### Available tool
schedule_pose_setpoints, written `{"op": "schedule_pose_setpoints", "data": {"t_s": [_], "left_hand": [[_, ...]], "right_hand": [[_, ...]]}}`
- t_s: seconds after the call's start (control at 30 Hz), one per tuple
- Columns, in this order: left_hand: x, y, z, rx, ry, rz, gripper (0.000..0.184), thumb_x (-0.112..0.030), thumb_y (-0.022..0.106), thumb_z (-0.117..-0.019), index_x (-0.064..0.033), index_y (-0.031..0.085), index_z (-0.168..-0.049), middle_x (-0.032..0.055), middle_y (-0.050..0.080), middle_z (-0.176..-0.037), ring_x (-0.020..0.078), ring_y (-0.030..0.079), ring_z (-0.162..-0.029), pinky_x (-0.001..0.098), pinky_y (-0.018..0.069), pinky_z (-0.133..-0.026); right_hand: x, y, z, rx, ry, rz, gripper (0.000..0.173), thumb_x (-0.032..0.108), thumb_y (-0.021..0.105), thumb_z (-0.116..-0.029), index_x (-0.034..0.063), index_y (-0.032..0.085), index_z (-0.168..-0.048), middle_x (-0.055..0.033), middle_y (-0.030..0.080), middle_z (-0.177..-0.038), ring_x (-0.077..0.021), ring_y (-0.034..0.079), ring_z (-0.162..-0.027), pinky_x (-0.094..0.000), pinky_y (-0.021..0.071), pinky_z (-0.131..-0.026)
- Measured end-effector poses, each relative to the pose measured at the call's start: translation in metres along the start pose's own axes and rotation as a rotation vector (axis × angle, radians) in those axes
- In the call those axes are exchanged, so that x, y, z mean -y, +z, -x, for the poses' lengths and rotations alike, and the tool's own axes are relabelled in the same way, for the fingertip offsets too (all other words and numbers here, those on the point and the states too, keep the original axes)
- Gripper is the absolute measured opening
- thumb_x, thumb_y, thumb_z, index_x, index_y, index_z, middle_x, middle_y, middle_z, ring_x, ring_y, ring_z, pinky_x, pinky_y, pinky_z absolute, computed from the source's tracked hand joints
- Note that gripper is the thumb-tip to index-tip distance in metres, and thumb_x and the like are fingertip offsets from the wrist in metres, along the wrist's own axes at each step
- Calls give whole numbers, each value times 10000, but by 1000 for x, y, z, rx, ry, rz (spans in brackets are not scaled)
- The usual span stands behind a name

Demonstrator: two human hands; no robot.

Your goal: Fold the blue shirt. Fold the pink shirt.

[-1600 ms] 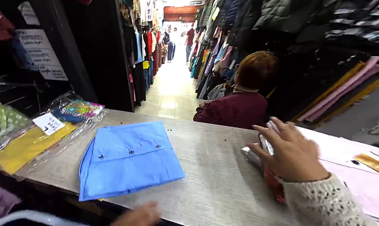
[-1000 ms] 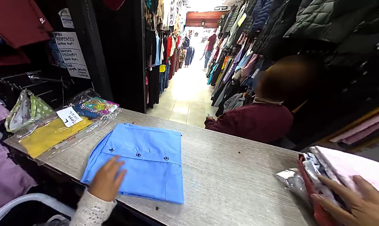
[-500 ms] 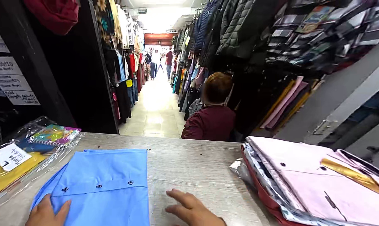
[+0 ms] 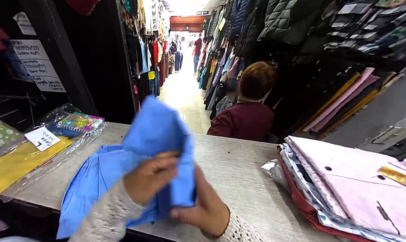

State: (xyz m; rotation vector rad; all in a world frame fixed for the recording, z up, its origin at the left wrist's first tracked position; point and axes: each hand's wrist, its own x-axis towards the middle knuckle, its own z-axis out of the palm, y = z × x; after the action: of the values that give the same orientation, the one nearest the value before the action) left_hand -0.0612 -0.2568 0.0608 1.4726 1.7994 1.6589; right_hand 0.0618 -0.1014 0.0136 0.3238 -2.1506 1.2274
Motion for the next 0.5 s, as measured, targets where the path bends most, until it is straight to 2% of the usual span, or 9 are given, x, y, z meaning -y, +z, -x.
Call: {"op": "schedule_pose_setpoints", "data": {"t_s": [0.03, 0.1, 0.17, 0.23, 0.3, 0.37, 0.4, 0.47, 0.5], "left_hand": [[-10, 16, -4, 125, 43, 47, 392, -252, 503, -1026, 35, 694, -1212, 146, 588, -1413, 149, 556, -1307, 323, 471, -1087], [-20, 27, 0, 226, 163, 46, 470, -304, 443, -1077, 58, 644, -1298, 168, 653, -1333, 159, 617, -1255, 333, 487, -1091], [-14, 17, 16, 162, 281, -31, 423, -279, 452, -1090, 53, 711, -1130, 124, 750, -1062, 101, 714, -1005, 282, 575, -932], [11, -10, 35, 6, 260, -275, 351, -251, 521, -1061, 19, 742, -1031, 88, 760, -966, 81, 723, -914, 255, 593, -864], [55, -50, 53, -129, 70, -684, 349, -307, 601, -979, -28, 752, -1125, 132, 735, -1168, 231, 702, -1104, 423, 561, -972], [90, -83, 75, -104, -255, -859, 538, -398, 666, -927, -21, 666, -1311, 240, 535, -1469, 432, 521, -1350, 653, 400, -1081], [90, -89, 84, -81, -442, -873, 613, -404, 698, -929, -29, 595, -1403, 261, 426, -1553, 472, 419, -1422, 692, 309, -1123], [80, -81, 98, -130, -605, -916, 644, -376, 710, -928, -45, 548, -1456, 287, 413, -1550, 499, 403, -1423, 685, 303, -1133], [70, -70, 104, -161, -646, -944, 640, -364, 712, -933, -36, 546, -1457, 305, 429, -1529, 515, 411, -1408, 679, 314, -1129]], "right_hand": [[-4, -3, -1, -104, 22, -14, 848, 357, 785, -838, -180, 413, -1379, -179, 659, -1243, -74, 633, -1159, -268, 526, -1011], [-18, -26, -3, -250, 151, -94, 514, 163, 698, -899, -96, 503, -1297, -30, 700, -1082, -7, 661, -1010, -247, 563, -914], [-30, -58, -8, -404, 340, -231, 291, 18, 625, -912, 2, 572, -1198, 14, 723, -957, -51, 703, -880, -283, 612, -812], [-38, -92, -13, -524, 460, -296, 231, -57, 556, -939, 55, 576, -1140, 20, 724, -889, -75, 711, -801, -294, 622, -743], [-44, -123, -16, -587, 547, -283, 229, -82, 524, -963, 64, 575, -1131, 15, 713, -870, -78, 700, -762, -294, 615, -708], [-56, -148, -18, -561, 630, -248, 226, -78, 524, -970, 56, 574, -1145, 6, 697, -887, -76, 685, -776, -297, 599, -725], [-68, -159, -20, -522, 652, -231, 237, -77, 534, -956, 44, 577, -1155, -3, 699, -900, -82, 686, -789, -303, 600, -736], [-101, -173, -24, -513, 712, -159, 271, -49, 600, -937, 1, 585, -1202, -69, 708, -949, -129, 694, -822, -346, 600, -760], [-119, -175, -25, -560, 766, -109, 362, 4, 633, -950, -20, 546, -1300, -134, 687, -1047, -181, 684, -898, -393, 584, -820]]}}
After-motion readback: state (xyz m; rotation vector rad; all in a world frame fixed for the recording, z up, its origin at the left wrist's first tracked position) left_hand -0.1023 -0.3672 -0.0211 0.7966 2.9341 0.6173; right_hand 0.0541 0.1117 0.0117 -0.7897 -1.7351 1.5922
